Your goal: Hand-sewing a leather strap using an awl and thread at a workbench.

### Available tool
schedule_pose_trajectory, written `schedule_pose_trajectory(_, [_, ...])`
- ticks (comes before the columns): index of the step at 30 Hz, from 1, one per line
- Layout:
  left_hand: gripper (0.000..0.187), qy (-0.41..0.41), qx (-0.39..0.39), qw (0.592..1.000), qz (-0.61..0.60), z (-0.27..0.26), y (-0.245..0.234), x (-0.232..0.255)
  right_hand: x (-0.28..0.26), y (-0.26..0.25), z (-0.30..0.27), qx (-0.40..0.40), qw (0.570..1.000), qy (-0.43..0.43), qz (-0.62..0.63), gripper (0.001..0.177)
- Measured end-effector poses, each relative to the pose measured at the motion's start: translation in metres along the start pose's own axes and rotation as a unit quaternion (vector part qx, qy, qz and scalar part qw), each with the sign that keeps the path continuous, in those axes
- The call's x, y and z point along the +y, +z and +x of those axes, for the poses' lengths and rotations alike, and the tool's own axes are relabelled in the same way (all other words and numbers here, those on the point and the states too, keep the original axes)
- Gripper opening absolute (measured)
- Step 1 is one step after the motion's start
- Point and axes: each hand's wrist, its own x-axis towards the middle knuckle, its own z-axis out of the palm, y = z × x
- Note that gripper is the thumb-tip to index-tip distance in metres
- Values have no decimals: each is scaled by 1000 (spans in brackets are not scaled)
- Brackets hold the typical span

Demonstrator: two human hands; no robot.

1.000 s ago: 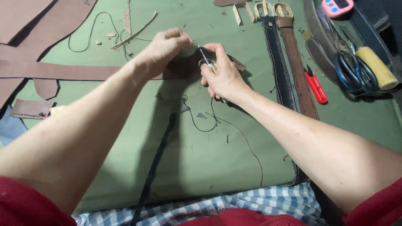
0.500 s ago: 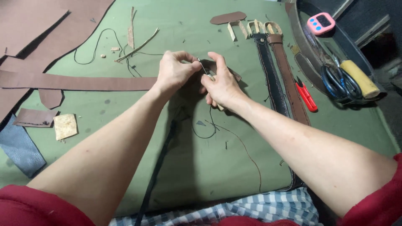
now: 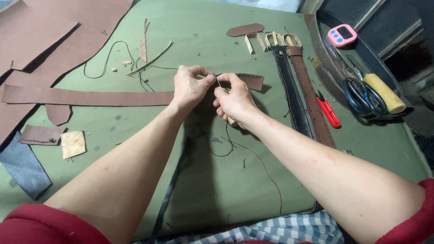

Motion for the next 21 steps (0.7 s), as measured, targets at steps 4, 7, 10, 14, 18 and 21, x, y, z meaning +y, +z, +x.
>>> schedule_pose_trajectory(4, [14,-15,2,1000,-3,12,7,-14,-1,7,2,6,995,60,76,47])
schedule_pose_trajectory(7, [13,-27,2,1000,-6,13,8,-14,2,8,8,-7,989,82,126,52])
schedule_pose_trajectory(10, [13,-30,5,1000,-3,17,10,-17,-3,6,5,-27,980,100,168,56])
schedule_pose_trajectory(14, [13,-32,2,999,-8,19,8,-16,-9,3,2,-66,962,128,232,60])
schedule_pose_trajectory(18, [15,-58,-7,998,18,15,0,-7,1,-8,14,-111,929,150,318,59])
schedule_pose_trajectory(21, [15,-82,-27,996,28,11,-2,0,3,-14,25,-140,870,208,425,51])
